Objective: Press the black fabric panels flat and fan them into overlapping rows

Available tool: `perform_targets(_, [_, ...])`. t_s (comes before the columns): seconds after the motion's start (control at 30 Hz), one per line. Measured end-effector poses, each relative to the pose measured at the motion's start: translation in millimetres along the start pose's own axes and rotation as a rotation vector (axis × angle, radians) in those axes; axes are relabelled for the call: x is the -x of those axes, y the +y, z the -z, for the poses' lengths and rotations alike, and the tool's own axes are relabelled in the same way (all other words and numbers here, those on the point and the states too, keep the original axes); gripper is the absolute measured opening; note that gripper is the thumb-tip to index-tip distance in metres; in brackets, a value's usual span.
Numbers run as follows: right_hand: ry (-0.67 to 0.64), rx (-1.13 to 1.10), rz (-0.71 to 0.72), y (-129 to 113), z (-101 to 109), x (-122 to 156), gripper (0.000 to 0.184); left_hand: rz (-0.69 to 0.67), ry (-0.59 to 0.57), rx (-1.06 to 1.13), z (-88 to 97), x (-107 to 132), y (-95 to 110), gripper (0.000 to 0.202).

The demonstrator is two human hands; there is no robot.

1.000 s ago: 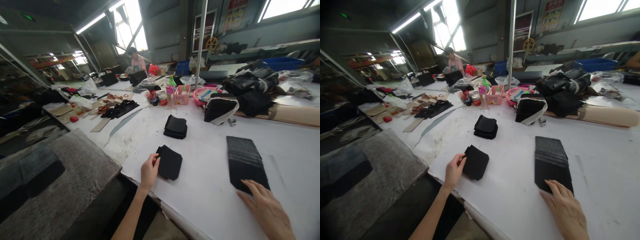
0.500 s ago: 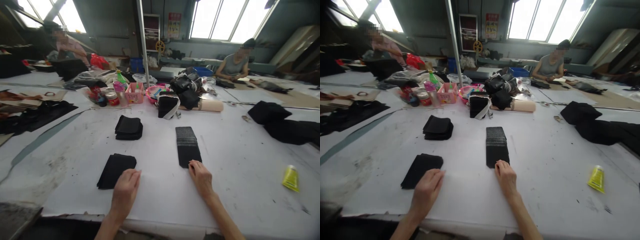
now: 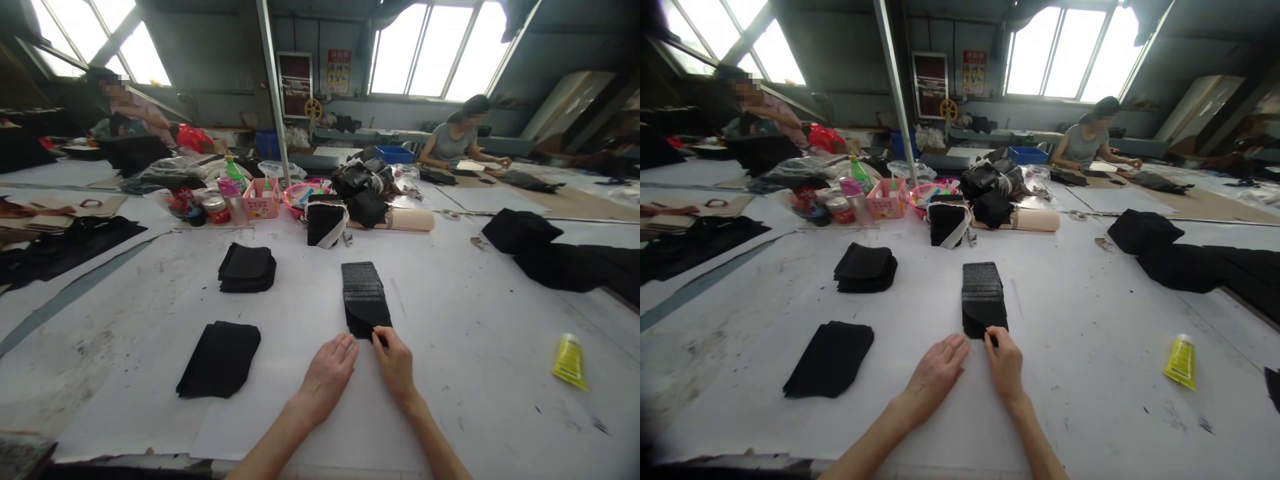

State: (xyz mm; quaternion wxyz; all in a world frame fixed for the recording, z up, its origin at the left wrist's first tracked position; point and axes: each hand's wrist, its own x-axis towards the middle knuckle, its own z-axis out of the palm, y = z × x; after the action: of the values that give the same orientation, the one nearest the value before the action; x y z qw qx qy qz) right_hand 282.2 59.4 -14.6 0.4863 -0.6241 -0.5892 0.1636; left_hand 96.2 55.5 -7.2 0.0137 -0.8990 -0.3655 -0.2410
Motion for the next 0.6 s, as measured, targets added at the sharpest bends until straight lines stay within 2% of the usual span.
perform_targets(0.13, [0.139, -0.182, -0.155, 13, 13, -8, 0.031, -0.016, -0.098, -0.034, -16.7, -23, -3, 0.042])
perform_targets(0.23, [0.348, -0.276, -0.231, 21, 39, -17, 0.033, 0.000, -0.149, 0.004, -24.4, -25, -4, 0.041])
perform_targets(0.33, [0.637, -0.358, -0.255, 11, 75, -22, 0.027, 0.020, -0.163, 0.063, -24.5, -23, -4, 0.042])
perform_targets(0.37, [0.699, -0.350, -0.227, 4, 85, -21, 0.026, 0.030, -0.160, 0.097, -22.8, -23, -5, 0.042])
perform_targets(0.4, [0.695, -0.290, -0.181, -5, 92, -17, 0.025, 0.040, -0.155, 0.154, -20.3, -23, -7, 0.040])
perform_targets(0.43, [0.613, -0.185, -0.128, -15, 95, -11, 0.024, 0.053, -0.148, 0.223, -16.7, -24, -10, 0.038])
perform_targets(0.47, [0.456, -0.060, -0.072, -26, 95, -2, 0.022, 0.068, -0.140, 0.296, -12.1, -23, -14, 0.034])
perform_targets(0.53, [0.048, 0.132, 0.046, -46, 84, 23, 0.017, 0.140, -0.108, 0.418, 0.8, -19, -26, 0.029])
perform_targets(0.6, [-0.281, 0.205, 0.162, -63, 63, 54, 0.013, 0.287, -0.038, 0.463, 18.1, -6, -38, 0.022])
